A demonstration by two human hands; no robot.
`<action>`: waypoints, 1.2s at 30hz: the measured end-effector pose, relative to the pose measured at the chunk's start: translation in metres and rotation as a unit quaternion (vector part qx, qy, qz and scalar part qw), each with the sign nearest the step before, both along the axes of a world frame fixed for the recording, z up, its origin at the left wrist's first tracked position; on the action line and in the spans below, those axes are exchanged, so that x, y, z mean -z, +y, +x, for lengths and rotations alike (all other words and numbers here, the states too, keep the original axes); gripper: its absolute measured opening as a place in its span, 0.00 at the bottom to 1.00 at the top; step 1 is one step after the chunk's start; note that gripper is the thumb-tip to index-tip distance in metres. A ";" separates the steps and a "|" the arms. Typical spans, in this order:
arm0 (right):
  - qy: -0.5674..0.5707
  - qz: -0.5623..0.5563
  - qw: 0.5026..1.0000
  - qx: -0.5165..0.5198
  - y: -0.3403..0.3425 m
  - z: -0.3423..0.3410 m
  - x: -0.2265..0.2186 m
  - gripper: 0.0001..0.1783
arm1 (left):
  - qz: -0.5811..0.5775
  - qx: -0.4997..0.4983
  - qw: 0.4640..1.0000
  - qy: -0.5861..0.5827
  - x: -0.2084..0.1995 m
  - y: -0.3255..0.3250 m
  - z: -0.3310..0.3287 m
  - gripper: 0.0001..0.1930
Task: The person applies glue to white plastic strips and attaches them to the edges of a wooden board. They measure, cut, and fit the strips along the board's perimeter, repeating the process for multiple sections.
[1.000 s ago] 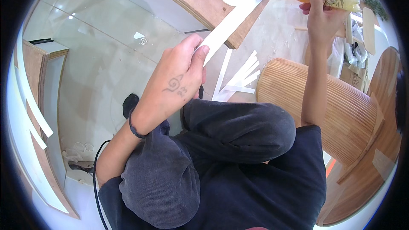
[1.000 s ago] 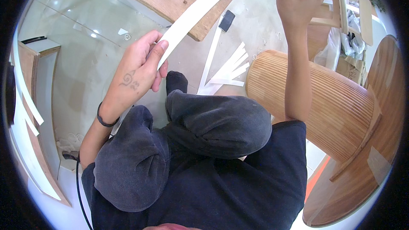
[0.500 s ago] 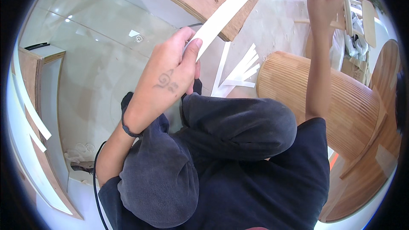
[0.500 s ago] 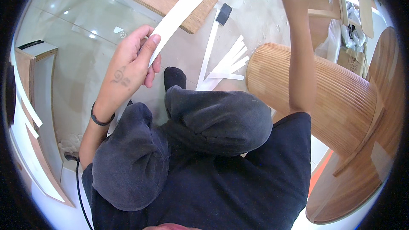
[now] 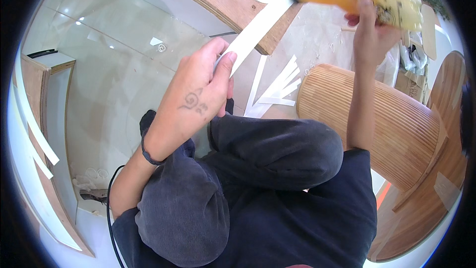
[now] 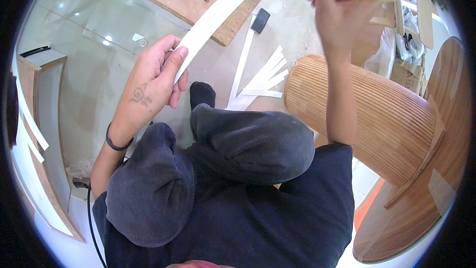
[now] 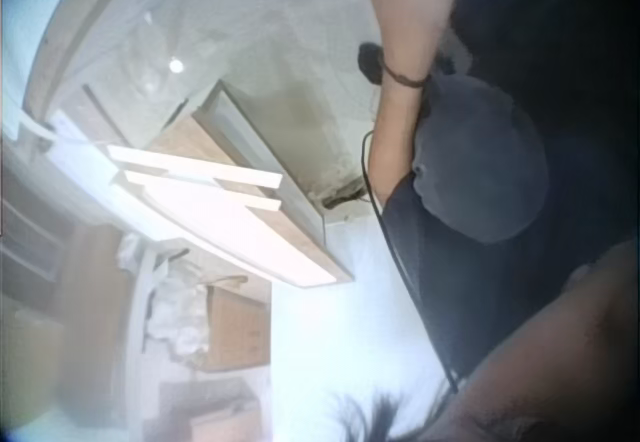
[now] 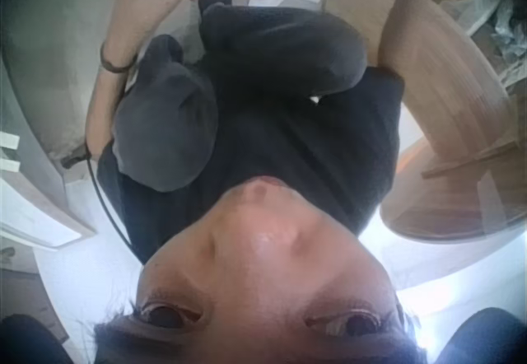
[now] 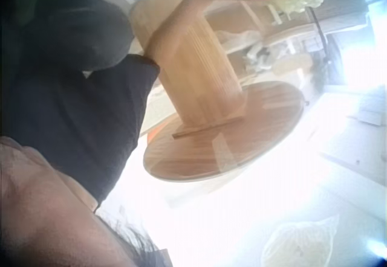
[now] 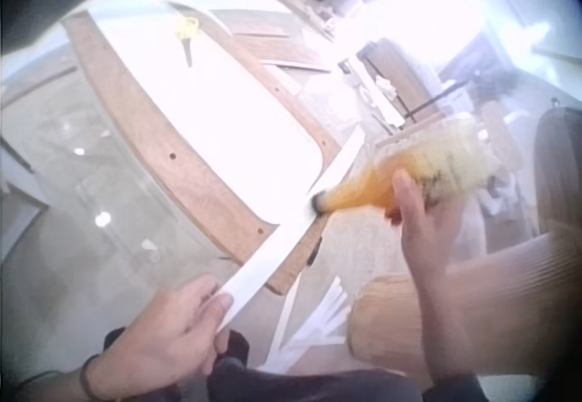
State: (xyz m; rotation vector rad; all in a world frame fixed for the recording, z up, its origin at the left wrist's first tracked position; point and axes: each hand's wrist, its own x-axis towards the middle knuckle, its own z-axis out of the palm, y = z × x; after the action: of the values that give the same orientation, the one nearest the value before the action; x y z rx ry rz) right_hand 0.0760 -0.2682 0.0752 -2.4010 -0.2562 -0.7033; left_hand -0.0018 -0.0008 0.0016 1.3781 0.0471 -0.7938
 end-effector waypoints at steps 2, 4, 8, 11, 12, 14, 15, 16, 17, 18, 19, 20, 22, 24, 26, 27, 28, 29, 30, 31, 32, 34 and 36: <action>0.027 -0.018 0.996 0.081 -0.013 0.023 -0.004 0.14 | -0.007 -0.005 1.000 0.002 -0.001 0.001 0.000 0.14; 0.011 -0.018 0.994 0.106 -0.026 0.049 -0.001 0.13 | -0.014 0.005 1.000 0.010 0.000 0.002 0.000 0.14; -0.053 0.000 0.996 0.068 -0.032 0.082 0.002 0.14 | -0.041 0.008 0.999 0.012 0.003 0.007 -0.004 0.13; -0.028 0.015 0.998 0.047 -0.014 0.067 -0.001 0.15 | -0.052 -0.031 0.998 0.008 0.006 0.012 -0.009 0.13; -0.015 0.023 0.999 0.041 -0.006 0.057 -0.002 0.16 | -0.049 -0.017 0.999 0.007 0.006 0.017 -0.010 0.13; 0.010 0.043 0.999 0.029 0.007 0.031 -0.001 0.17 | -0.030 0.014 0.999 0.015 0.006 0.028 -0.012 0.13; 0.023 0.052 0.998 0.023 0.010 0.024 -0.001 0.18 | -0.048 0.020 0.999 0.015 0.006 0.031 -0.013 0.13; 0.008 0.058 0.998 0.021 0.010 0.022 0.000 0.17 | -0.053 0.026 0.998 0.024 0.005 0.034 -0.013 0.14; -0.005 0.065 0.998 0.020 0.008 0.024 0.000 0.17 | -0.057 0.033 0.997 0.033 0.004 0.035 -0.013 0.14; -0.019 0.070 0.997 0.018 0.003 0.027 0.001 0.16 | -0.061 0.028 0.997 0.038 0.004 0.033 -0.013 0.14; -0.020 0.061 0.998 0.012 -0.005 0.036 -0.001 0.16 | -0.064 0.021 0.997 0.041 0.003 0.030 -0.013 0.14; -0.021 0.052 0.998 0.005 -0.015 0.052 -0.008 0.15 | -0.070 0.014 0.997 0.040 0.002 0.027 -0.012 0.15; -0.021 0.035 0.999 0.017 -0.036 0.073 -0.012 0.15 | -0.080 0.016 0.996 0.036 0.000 0.018 -0.009 0.15; -0.018 0.020 0.998 0.052 -0.054 0.091 -0.015 0.14 | -0.082 0.016 0.996 0.026 -0.001 0.009 -0.006 0.15; 0.012 0.021 0.998 0.057 -0.068 0.100 -0.016 0.15 | -0.082 0.006 0.997 0.012 -0.002 0.002 -0.004 0.15; 0.029 0.021 0.998 0.059 -0.074 0.101 -0.015 0.15 | -0.075 0.010 0.997 0.012 -0.002 0.000 -0.004 0.16; 0.026 0.030 0.998 0.057 -0.079 0.102 -0.013 0.15 | -0.075 0.010 0.997 0.009 -0.002 -0.001 -0.004 0.16; 0.024 0.040 0.997 0.055 -0.083 0.103 -0.010 0.14 | -0.074 0.010 0.997 0.007 -0.001 -0.002 -0.005 0.16; 0.022 0.051 0.997 0.053 -0.088 0.103 -0.006 0.14 | -0.075 0.005 0.997 0.003 0.000 -0.003 -0.005 0.15; 0.026 0.061 0.997 0.043 -0.093 0.104 -0.004 0.14 | -0.076 0.000 0.997 -0.001 0.001 -0.004 -0.004 0.15; 0.029 0.070 0.997 0.033 -0.099 0.105 -0.001 0.13 | -0.077 -0.004 0.997 -0.007 0.003 -0.005 -0.003 0.15; 0.072 0.118 0.990 0.035 -0.109 0.112 -0.001 0.15 | -0.081 -0.008 0.997 -0.016 0.005 -0.008 -0.002 0.14; 0.150 0.191 0.968 0.060 -0.117 0.118 -0.002 0.20 | -0.083 -0.015 0.996 -0.029 0.006 -0.012 0.002 0.13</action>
State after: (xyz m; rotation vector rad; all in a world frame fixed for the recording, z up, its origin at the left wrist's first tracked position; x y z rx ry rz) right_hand 0.1936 -0.3853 0.0775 -2.1222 0.1408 -0.3866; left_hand 0.0001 -0.0132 -0.0048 1.2401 -0.0425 -0.7164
